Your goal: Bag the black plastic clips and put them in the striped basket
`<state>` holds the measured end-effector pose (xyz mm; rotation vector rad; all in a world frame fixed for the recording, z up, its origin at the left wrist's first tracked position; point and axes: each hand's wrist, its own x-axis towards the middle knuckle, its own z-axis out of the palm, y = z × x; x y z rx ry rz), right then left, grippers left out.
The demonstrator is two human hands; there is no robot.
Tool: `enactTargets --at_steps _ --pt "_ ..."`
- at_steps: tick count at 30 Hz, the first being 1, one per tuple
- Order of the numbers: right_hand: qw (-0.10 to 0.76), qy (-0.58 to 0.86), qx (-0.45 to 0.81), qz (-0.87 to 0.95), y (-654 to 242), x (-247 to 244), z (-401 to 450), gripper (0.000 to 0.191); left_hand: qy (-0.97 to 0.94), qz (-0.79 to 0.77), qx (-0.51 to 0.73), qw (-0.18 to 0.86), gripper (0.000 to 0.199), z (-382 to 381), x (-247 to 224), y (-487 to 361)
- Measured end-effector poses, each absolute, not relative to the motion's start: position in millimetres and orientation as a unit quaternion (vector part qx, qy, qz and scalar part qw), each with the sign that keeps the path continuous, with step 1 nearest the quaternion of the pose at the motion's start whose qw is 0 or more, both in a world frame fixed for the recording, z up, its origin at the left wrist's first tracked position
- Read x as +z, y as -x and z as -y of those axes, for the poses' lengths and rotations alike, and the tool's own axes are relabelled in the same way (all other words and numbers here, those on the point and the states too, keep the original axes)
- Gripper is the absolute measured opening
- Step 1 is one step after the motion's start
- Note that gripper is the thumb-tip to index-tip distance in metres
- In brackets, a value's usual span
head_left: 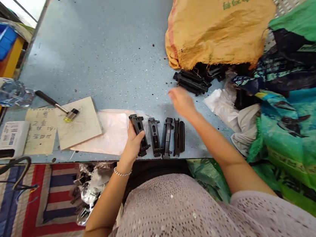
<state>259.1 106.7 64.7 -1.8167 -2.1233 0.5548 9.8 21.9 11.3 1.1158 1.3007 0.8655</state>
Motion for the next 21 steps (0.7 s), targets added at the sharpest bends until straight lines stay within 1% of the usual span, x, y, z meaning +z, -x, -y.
enactTargets --at_steps 1,2,3,5,6,8,10,11,12,13,15,16,18,21 --pt "0.151 0.660 0.169 0.717 -277 63 -126 0.045 -0.500 -0.573 0.351 0.546 0.085 -16 3 -12" --pt "0.151 0.692 0.139 0.692 -293 60 -143 0.041 -0.513 -0.588 0.337 0.526 0.090 -10 -3 -15" --pt "0.130 0.734 0.095 0.660 -308 57 -156 0.039 -0.523 -0.597 0.325 0.514 0.091 -5 -6 -19" --pt "0.109 0.770 0.046 0.627 -327 51 -168 0.037 -0.544 -0.598 0.310 0.501 0.086 2 -6 -23" --pt "0.117 0.772 0.037 0.623 -331 50 -166 0.038 -0.549 -0.596 0.312 0.496 0.081 2 -2 -25" --pt "0.181 0.743 0.080 0.639 -326 52 -148 0.039 -0.548 -0.583 0.344 0.492 0.073 -1 11 -25" --pt "0.264 0.676 0.203 0.657 -304 57 -118 0.041 -0.537 -0.536 0.406 0.510 0.069 -9 27 -26" --pt "0.294 0.628 0.289 0.660 -289 61 -101 0.043 -0.527 -0.497 0.431 0.538 0.070 -14 35 -27" --pt "0.310 0.582 0.370 0.654 -273 65 -86 0.045 -0.513 -0.454 0.444 0.577 0.072 -18 42 -30" --pt "0.321 0.544 0.426 0.647 -258 69 -72 0.045 -0.495 -0.417 0.443 0.620 0.073 -22 48 -32" --pt "0.314 0.489 0.492 0.649 -233 76 -51 0.042 -0.457 -0.378 0.415 0.690 0.071 -26 57 -37" --pt "0.309 0.481 0.497 0.653 -225 80 -45 0.040 -0.440 -0.378 0.401 0.709 0.067 -27 60 -38" --pt "0.295 0.497 0.464 0.672 -216 86 -38 0.037 -0.418 -0.401 0.397 0.712 0.058 -25 66 -37" --pt "0.298 0.551 0.342 0.700 -212 95 -38 0.037 -0.398 -0.432 0.420 0.692 0.046 -19 72 -32"
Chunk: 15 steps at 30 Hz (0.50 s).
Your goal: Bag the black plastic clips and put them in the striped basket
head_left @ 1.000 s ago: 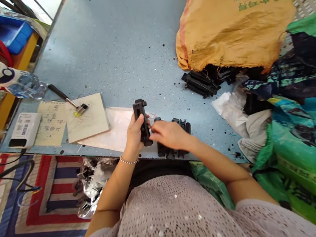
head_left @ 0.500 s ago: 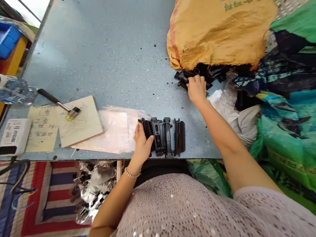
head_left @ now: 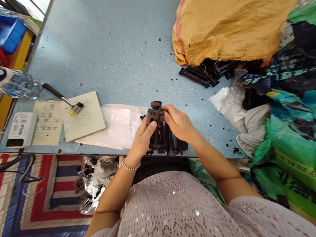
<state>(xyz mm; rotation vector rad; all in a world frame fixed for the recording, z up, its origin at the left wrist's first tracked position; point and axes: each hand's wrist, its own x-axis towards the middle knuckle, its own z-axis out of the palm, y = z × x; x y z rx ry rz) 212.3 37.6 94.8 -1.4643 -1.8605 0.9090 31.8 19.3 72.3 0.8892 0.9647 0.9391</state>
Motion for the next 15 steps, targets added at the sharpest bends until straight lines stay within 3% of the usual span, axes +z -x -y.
enactTargets --at_steps 5,9,15 --pt "0.256 0.564 0.227 0.751 -202 99 -57 0.039 -0.347 -0.448 0.447 0.693 0.041 -16 74 -33" --pt "0.211 0.586 0.278 0.731 -191 99 -57 0.047 -0.270 -0.467 0.485 0.688 0.041 -22 71 -31" --pt "0.181 0.432 0.292 0.834 -178 81 2 0.041 -0.227 -0.489 0.493 0.683 0.041 -20 68 -14"
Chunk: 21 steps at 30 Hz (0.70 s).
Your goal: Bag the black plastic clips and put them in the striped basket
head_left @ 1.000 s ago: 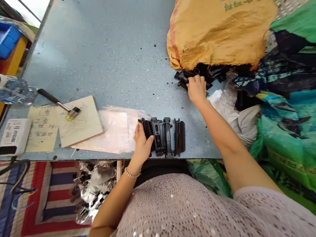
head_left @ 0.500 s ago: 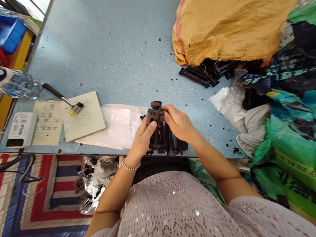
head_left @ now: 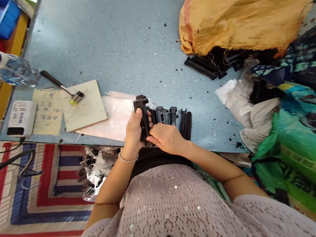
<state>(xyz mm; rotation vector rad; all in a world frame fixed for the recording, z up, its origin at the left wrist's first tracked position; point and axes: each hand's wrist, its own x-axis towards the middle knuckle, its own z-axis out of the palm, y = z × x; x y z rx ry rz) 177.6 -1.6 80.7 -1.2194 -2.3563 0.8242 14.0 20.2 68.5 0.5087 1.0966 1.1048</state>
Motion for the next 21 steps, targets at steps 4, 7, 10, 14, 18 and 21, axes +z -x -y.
enactTargets --at_steps 4,7,10,14,18,21 --pt "0.173 0.532 0.255 0.788 -203 64 24 0.036 -0.232 -0.513 0.454 0.690 0.039 -4 51 1" --pt "0.139 0.567 0.187 0.790 -235 51 32 0.042 -0.227 -0.527 0.424 0.701 0.042 3 35 0" --pt "0.109 0.573 0.179 0.792 -267 36 30 0.051 -0.220 -0.520 0.412 0.715 0.046 1 22 -25" --pt "0.110 0.595 0.176 0.777 -306 33 15 0.049 -0.208 -0.474 0.392 0.761 0.043 -12 12 -60" --pt "0.164 0.608 0.163 0.759 -307 61 11 0.048 -0.184 -0.382 0.331 0.843 0.045 -18 11 -54" --pt "0.207 0.534 0.186 0.798 -274 83 17 0.049 -0.198 -0.344 0.248 0.884 0.048 -5 21 -33"
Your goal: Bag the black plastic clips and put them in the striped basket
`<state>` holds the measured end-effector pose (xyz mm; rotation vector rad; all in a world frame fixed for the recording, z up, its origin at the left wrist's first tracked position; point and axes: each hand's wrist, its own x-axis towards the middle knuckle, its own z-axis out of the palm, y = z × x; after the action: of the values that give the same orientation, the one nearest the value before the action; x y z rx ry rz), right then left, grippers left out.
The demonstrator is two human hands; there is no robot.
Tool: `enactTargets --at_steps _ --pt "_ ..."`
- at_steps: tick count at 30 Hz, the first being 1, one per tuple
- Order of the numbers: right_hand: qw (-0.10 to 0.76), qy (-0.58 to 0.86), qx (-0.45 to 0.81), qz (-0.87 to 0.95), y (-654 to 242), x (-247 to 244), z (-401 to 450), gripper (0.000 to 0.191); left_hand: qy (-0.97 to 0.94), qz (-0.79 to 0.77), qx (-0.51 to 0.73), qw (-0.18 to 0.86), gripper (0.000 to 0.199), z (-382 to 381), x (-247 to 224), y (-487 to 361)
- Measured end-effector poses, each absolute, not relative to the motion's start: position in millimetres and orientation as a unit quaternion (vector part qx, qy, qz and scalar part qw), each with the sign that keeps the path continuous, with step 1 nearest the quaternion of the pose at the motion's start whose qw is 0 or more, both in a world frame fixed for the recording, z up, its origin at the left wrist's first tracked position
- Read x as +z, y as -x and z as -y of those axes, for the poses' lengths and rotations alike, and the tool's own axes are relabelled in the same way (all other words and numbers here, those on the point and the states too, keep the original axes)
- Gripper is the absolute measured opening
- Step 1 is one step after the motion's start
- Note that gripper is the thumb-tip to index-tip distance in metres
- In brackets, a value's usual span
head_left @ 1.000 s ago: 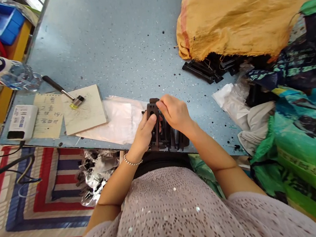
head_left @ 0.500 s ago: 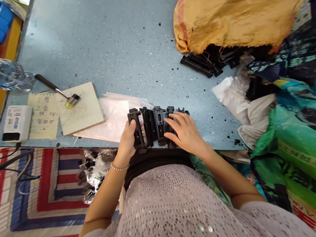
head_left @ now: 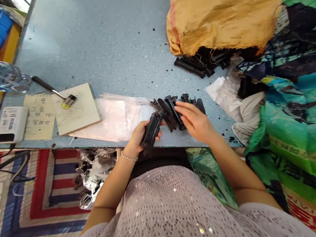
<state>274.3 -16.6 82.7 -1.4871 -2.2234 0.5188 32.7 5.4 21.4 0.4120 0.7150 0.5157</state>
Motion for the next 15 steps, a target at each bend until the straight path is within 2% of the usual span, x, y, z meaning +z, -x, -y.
enactTargets --at_steps 3,5,8,10,12,14,15 --pt "0.168 0.393 0.248 0.869 -245 90 18 0.044 -0.257 -0.335 0.137 0.896 0.055 12 39 -9" --pt "0.144 0.357 0.282 0.879 -239 87 14 0.037 -0.340 -0.368 0.137 0.854 0.061 18 47 9" --pt "0.175 0.429 0.335 0.821 -245 76 5 0.033 -0.480 -0.524 0.256 0.656 0.055 12 47 37" --pt "0.244 0.494 0.401 0.732 -246 66 -1 0.034 -0.549 -0.627 0.296 0.466 0.036 1 36 53" --pt "0.311 0.525 0.495 0.619 -236 53 -3 0.037 -0.605 -0.679 0.268 0.318 0.018 -11 23 64" --pt "0.356 0.521 0.583 0.511 -217 39 -4 0.040 -0.635 -0.696 0.238 0.237 0.012 -21 12 73" --pt "0.371 0.511 0.619 0.468 -205 34 -5 0.041 -0.633 -0.699 0.241 0.230 0.009 -23 8 77"
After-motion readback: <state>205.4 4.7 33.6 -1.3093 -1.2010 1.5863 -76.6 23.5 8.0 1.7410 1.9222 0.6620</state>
